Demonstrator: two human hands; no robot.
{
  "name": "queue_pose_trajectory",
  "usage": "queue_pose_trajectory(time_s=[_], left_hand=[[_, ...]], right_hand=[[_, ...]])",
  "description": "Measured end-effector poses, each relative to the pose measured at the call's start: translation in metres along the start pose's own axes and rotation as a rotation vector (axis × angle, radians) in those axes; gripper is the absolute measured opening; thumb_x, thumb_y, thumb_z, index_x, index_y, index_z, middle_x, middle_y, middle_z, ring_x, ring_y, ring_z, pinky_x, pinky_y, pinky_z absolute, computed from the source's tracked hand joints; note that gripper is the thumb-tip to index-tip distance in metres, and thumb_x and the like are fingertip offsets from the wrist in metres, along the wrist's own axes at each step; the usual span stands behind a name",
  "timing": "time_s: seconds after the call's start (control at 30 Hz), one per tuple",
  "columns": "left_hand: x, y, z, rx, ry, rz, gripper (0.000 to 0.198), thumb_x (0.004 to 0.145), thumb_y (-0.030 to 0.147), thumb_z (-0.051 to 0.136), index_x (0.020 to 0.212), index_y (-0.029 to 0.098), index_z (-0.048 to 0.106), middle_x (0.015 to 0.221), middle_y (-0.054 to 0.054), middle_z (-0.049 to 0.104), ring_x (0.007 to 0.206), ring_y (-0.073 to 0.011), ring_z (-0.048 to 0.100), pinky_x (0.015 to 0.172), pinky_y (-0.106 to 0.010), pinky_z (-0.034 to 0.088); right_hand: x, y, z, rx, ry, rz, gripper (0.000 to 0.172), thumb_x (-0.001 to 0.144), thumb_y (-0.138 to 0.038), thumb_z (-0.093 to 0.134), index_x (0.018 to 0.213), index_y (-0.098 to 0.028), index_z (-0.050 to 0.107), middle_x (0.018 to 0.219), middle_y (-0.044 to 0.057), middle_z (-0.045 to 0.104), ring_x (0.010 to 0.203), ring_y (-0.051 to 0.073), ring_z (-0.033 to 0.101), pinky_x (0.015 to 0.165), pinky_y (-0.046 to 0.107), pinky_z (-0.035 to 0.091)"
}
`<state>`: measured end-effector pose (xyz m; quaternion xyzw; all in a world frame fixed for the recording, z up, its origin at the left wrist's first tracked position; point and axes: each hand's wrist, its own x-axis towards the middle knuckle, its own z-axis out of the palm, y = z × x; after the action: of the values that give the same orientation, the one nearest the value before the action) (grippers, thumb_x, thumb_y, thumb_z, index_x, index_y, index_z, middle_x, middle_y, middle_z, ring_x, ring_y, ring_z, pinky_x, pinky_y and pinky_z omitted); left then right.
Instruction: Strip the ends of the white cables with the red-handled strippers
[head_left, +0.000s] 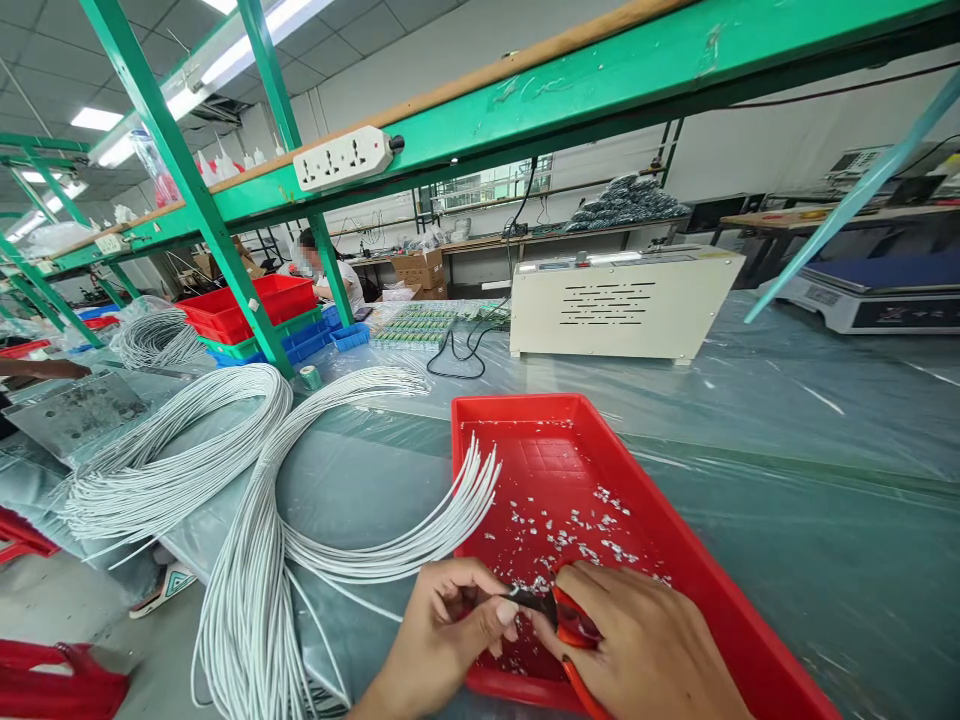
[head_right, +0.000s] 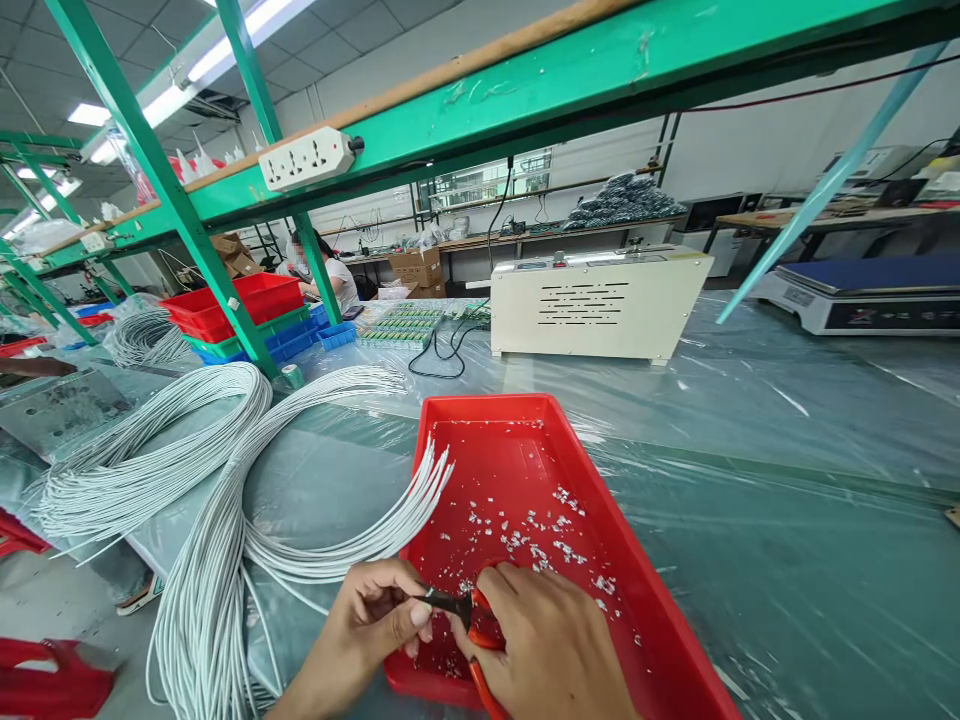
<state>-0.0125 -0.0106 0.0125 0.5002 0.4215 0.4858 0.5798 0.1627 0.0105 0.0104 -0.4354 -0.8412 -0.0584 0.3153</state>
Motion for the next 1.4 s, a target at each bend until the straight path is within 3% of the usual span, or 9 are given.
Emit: queue_pose_trajectory(time_s=[0.07, 0.2, 0.37, 0.57, 0.77, 0.93, 1.07, 1.2, 1.4], left_hand=[[0.000, -0.001, 0.000, 0.031, 0.022, 0.032, 0.028, 0.070, 0.039, 0.069, 0.068, 0.014, 0.058, 0.054, 0.002, 0.054, 0.047, -0.0084, 0.047, 0.048, -0.020, 0.039], [-0.003, -0.002, 0.001, 0.311, 0.159, 0.321, 0.010, 0.075, 0.023, 0.065, 0.070, 0.015, 0.063, 0.064, -0.003, 0.062, 0.060, -0.0133, 0.056, 0.059, -0.023, 0.043], [-0.008, 0.003, 0.004, 0.698, 0.129, 0.659, 0.015, 0.080, 0.005, 0.053, 0.077, 0.013, 0.066, 0.070, -0.008, 0.068, 0.064, -0.0150, 0.060, 0.061, -0.022, 0.044], [-0.007, 0.003, 0.007, 0.521, 0.197, 0.349, 0.012, 0.079, 0.019, 0.060, 0.068, 0.013, 0.063, 0.063, -0.005, 0.064, 0.059, -0.0149, 0.057, 0.056, -0.022, 0.046], [-0.009, -0.007, 0.006, 0.934, 0.221, 0.798, 0.015, 0.078, 0.003, 0.053, 0.081, 0.012, 0.065, 0.068, -0.009, 0.069, 0.060, -0.0168, 0.062, 0.057, -0.024, 0.046], [-0.008, -0.001, 0.006, 0.746, 0.191, 0.587, 0.015, 0.081, 0.008, 0.054, 0.080, 0.015, 0.067, 0.072, -0.006, 0.070, 0.065, -0.0158, 0.064, 0.061, -0.023, 0.048], [-0.007, 0.006, 0.007, 0.638, 0.195, 0.454, 0.013, 0.082, 0.012, 0.056, 0.079, 0.016, 0.068, 0.075, -0.005, 0.071, 0.069, -0.0155, 0.064, 0.066, -0.023, 0.047], [-0.011, 0.001, 0.002, 0.773, 0.138, 0.558, 0.013, 0.081, 0.011, 0.056, 0.086, 0.016, 0.067, 0.076, -0.006, 0.070, 0.069, -0.0175, 0.062, 0.065, -0.027, 0.045], [-0.018, -0.012, 0.004, 0.896, 0.179, 0.686, 0.016, 0.079, 0.009, 0.058, 0.088, 0.018, 0.069, 0.076, -0.006, 0.070, 0.063, -0.0172, 0.061, 0.059, -0.026, 0.044]], right_hand=[[-0.002, -0.001, 0.000, -0.013, 0.002, -0.001, 0.026, 0.081, -0.032, 0.049, 0.057, -0.022, 0.049, 0.048, -0.004, 0.054, 0.042, 0.015, 0.052, 0.046, 0.025, 0.026], [-0.003, -0.007, -0.001, 0.064, -0.164, 0.120, 0.026, 0.080, -0.035, 0.056, 0.057, -0.023, 0.053, 0.050, -0.005, 0.060, 0.042, 0.014, 0.056, 0.043, 0.024, 0.026], [-0.003, -0.011, -0.002, 0.071, -0.206, 0.166, 0.030, 0.080, -0.035, 0.056, 0.052, -0.024, 0.053, 0.044, -0.007, 0.059, 0.037, 0.014, 0.056, 0.038, 0.024, 0.025], [-0.009, -0.004, 0.000, -0.067, -0.047, 0.058, 0.014, 0.074, -0.029, 0.058, 0.062, -0.023, 0.056, 0.050, -0.003, 0.060, 0.044, 0.018, 0.058, 0.043, 0.026, 0.031], [-0.005, -0.012, 0.002, 0.263, -0.457, 0.306, 0.039, 0.083, -0.041, 0.045, 0.051, -0.020, 0.050, 0.047, -0.002, 0.060, 0.043, 0.013, 0.051, 0.040, 0.022, 0.025], [0.004, -0.015, -0.005, 0.278, -0.537, 0.410, 0.029, 0.074, -0.040, 0.053, 0.054, -0.020, 0.049, 0.049, -0.002, 0.055, 0.046, 0.014, 0.044, 0.043, 0.023, 0.023], [0.008, -0.012, -0.005, 0.524, -0.481, 0.479, 0.025, 0.074, -0.041, 0.054, 0.061, -0.019, 0.052, 0.055, -0.001, 0.054, 0.052, 0.015, 0.046, 0.047, 0.023, 0.031], [0.006, -0.012, 0.003, 0.890, -0.343, 0.500, 0.022, 0.072, -0.038, 0.060, 0.068, -0.017, 0.057, 0.061, 0.000, 0.055, 0.058, 0.016, 0.050, 0.052, 0.023, 0.039], [0.003, -0.018, 0.006, 0.971, -0.249, 0.532, 0.020, 0.072, -0.033, 0.060, 0.062, -0.017, 0.058, 0.060, 0.000, 0.056, 0.057, 0.016, 0.051, 0.053, 0.023, 0.042]])
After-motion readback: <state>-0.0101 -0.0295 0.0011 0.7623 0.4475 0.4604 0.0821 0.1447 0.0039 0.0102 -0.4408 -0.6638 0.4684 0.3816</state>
